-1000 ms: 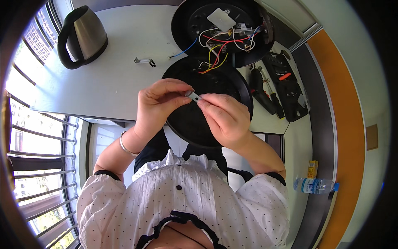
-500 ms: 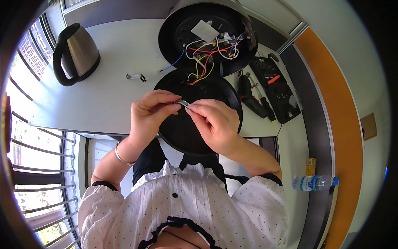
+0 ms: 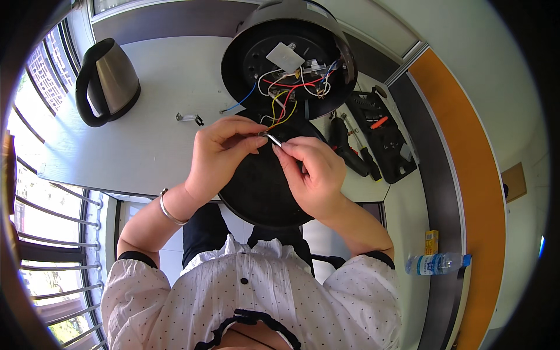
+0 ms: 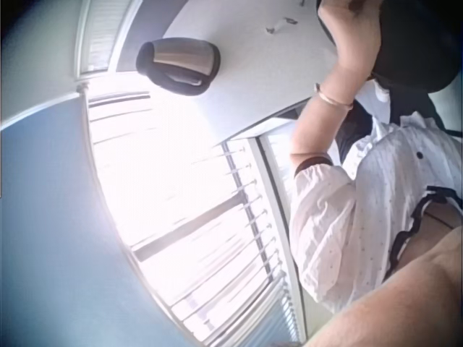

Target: The person works on the internal wiring of a disassembled appliance, using a hot glue gun to secure connections and a screwdriver to tighten screws. They manipulate various colored wires and components inside the device's casing.

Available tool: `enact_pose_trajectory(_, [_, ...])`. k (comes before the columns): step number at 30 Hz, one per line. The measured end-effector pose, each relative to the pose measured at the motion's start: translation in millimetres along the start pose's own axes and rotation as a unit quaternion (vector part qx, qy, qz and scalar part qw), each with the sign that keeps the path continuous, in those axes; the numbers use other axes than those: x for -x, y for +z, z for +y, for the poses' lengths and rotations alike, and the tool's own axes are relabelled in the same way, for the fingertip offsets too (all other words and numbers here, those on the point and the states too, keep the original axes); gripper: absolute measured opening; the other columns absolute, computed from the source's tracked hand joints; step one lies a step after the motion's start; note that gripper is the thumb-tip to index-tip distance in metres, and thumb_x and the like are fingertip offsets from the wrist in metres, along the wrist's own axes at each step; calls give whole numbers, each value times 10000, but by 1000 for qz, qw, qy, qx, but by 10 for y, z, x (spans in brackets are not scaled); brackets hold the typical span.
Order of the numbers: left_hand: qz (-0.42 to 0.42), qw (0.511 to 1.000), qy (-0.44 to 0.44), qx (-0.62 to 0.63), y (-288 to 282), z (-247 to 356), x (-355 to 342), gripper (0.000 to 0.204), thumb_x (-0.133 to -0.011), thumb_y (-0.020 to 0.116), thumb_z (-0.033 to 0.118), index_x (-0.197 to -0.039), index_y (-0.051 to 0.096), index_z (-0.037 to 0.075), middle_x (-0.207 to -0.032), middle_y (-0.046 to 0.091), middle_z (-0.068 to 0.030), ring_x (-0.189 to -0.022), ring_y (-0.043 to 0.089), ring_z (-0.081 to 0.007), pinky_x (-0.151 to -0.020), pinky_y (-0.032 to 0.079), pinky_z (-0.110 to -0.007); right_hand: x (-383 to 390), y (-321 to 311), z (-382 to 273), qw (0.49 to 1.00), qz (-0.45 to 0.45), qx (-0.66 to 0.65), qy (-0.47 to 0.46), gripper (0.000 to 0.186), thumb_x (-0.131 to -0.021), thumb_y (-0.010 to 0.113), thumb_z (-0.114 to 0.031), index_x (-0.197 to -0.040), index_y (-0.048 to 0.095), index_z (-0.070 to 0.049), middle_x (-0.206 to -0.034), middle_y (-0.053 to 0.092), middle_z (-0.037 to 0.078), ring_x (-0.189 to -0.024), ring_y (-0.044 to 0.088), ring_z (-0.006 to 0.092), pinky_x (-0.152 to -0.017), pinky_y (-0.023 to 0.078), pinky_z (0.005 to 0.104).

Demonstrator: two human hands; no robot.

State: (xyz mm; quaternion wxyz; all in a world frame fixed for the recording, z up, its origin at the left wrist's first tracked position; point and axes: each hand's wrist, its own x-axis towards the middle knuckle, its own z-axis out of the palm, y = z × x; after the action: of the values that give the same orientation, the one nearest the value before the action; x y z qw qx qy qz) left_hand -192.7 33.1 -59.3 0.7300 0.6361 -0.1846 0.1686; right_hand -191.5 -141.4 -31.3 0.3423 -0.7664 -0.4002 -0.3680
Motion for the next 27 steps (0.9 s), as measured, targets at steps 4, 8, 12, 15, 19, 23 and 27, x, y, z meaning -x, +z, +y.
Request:
enact_pose_trajectory(4, [-4,1000,-9,1,21,9,-84,148,-820,653,-60,-966,673,-66,-954,645,-85,-777,634,-124,-680,513,-217,-52,19,6,999,19,34,-36,178,-733,742,54,-843,614,-4,-784,654,106,-527,555,158,-424,397,239])
enact_pose_trajectory(8, [-2,1000,11,-8,38,-57,-123,147,-817,659,-47,-962,674,-62,-944,650,-81,-761,632,-121,-665,512,-217,-73,1,42,1000,17,24,-9,163,-744,734,48,-850,623,-9,-792,655,95,-517,534,143,-421,379,234])
enact_pose_trajectory(12, [-12,1000,-20,-1,41,-85,-154,146,-817,663,-33,-959,675,-59,-947,653,-78,-755,630,-118,-657,512,-214,-93,-24,72,1000,5,8,19,149,-759,726,37,-865,637,-18,-803,655,82,-515,514,128,-420,361,230])
enact_pose_trajectory(15, [-22,999,-34,8,48,-94,-194,143,-819,664,-26,-959,677,-55,-935,655,-72,-754,629,-111,-655,511,-210,-86,-34,103,1000,3,10,20,154,-757,727,38,-869,637,-17,-808,655,83,-529,527,132,-422,369,232])
enact_pose_trajectory(19, [-35,998,-56,-1,67,-90,-222,139,-820,669,-16,-955,681,-47,-905,661,-63,-748,627,-101,-652,513,-210,-70,-39,122,1000,2,25,8,170,-748,727,51,-876,633,-11,-808,654,92,-574,575,167,-441,409,247])
enact_pose_trajectory(23, [-43,997,-63,-12,71,-128,-233,141,-823,672,-7,-959,686,-38,-892,665,-57,-747,625,-98,-649,517,-211,-65,-35,158,999,8,44,-8,189,-734,730,66,-877,625,-1,-801,649,102,-621,611,214,-483,458,273])
enact_pose_trajectory(27, [-34,997,-58,-24,100,-173,-273,157,-828,672,5,-979,685,-35,-892,670,-55,-754,628,-99,-649,519,-211,-70,-26,206,998,19,62,-20,192,-725,736,69,-867,624,5,-797,644,105,-624,610,227,-516,474,283])
